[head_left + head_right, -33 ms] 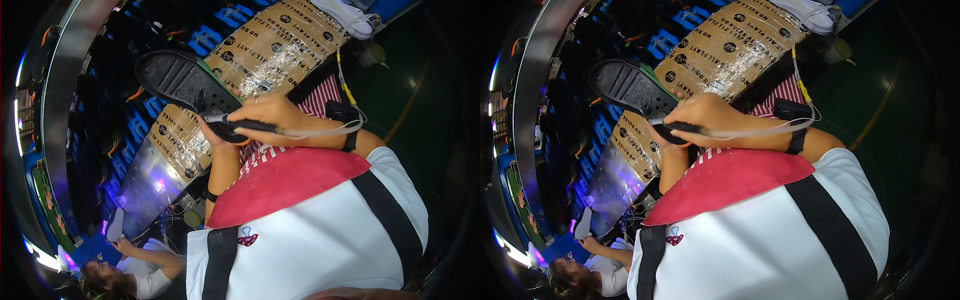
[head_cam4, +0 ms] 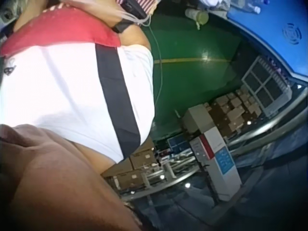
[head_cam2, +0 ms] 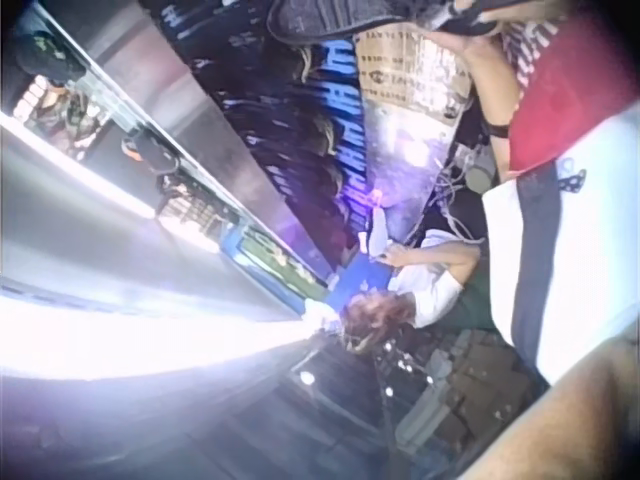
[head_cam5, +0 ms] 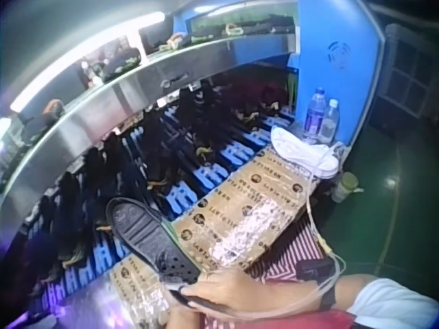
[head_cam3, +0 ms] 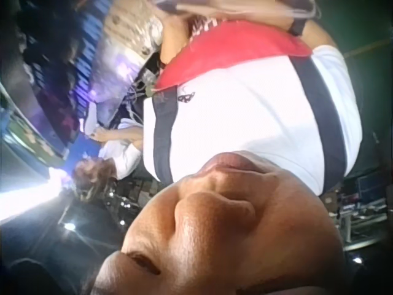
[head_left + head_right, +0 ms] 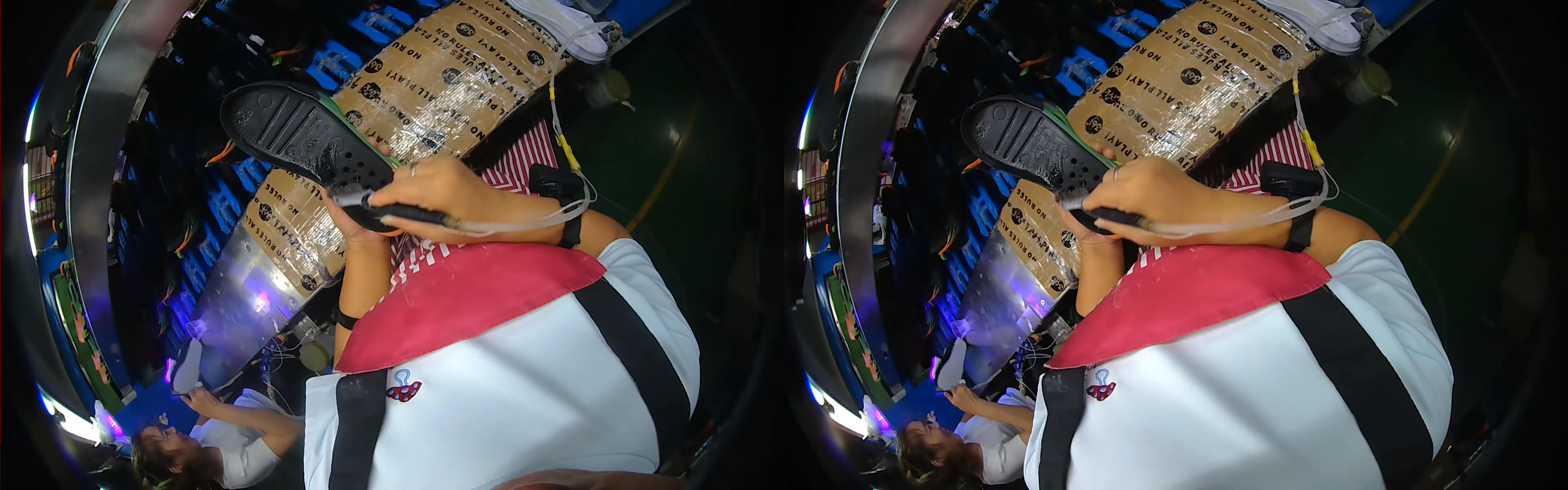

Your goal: Apply adhesive to shoe soles using a specialized applicator tool and place them on a conveyor belt.

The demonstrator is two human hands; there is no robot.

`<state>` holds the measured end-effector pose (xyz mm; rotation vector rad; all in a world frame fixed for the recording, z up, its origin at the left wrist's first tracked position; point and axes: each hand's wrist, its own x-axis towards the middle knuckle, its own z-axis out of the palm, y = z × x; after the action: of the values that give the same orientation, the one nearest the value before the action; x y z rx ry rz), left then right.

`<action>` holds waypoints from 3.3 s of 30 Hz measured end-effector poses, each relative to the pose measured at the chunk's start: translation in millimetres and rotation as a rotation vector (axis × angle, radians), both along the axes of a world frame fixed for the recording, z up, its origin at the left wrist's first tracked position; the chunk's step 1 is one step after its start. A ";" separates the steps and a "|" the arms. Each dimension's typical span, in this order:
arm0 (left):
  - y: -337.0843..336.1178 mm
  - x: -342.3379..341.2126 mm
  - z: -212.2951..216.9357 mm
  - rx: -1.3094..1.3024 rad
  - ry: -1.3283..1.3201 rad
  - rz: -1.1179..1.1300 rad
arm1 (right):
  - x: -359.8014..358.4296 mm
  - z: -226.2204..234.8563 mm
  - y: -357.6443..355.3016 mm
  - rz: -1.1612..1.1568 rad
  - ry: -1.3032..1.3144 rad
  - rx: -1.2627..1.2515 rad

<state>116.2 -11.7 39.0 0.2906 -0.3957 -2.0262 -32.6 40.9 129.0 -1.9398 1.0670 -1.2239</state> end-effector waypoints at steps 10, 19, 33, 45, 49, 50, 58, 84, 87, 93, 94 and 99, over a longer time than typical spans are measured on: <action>-11.0 14.5 6.0 0.007 0.023 0.080 | -8.5 2.9 -7.0 0.186 -0.298 0.496; -27.7 34.6 7.7 -0.171 0.063 -0.023 | -11.3 1.7 -10.4 0.298 -0.206 0.449; -36.5 65.5 4.7 -0.151 -0.275 -0.113 | -11.5 0.2 -9.6 0.477 -0.110 0.329; -49.0 60.8 47.1 -0.225 -0.536 -0.300 | -20.0 -3.1 -16.4 0.515 -0.077 0.165; -54.9 49.0 58.9 -0.264 -0.698 -0.422 | -12.4 -13.8 -16.0 0.259 -0.100 0.047; -55.9 47.0 61.7 -0.262 -0.698 -0.416 | -13.1 -14.3 -16.0 0.265 -0.098 0.048; -63.6 42.7 70.4 -0.309 -0.960 -0.633 | -24.6 -11.9 -17.6 0.515 0.043 0.186; -36.4 46.9 19.5 -0.090 -0.421 0.225 | -46.1 -10.6 -17.0 0.114 -0.256 0.246; -26.0 60.6 19.0 0.181 -0.104 0.115 | -50.3 -8.2 -15.5 0.011 -0.290 0.386; 1.4 55.7 -16.7 0.404 0.105 0.022 | -50.2 -18.4 -11.1 -0.067 -0.377 0.431; 5.7 47.5 -10.9 0.418 0.025 0.041 | -49.2 -19.6 -10.7 -0.071 -0.380 0.426; 8.8 30.7 -28.7 0.344 0.077 0.025 | -43.7 -19.4 -11.0 -0.116 -0.395 0.488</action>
<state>146.9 -2.9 10.3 0.4232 0.0075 -2.0688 -76.4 29.9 109.6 -1.2245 1.1440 -1.2041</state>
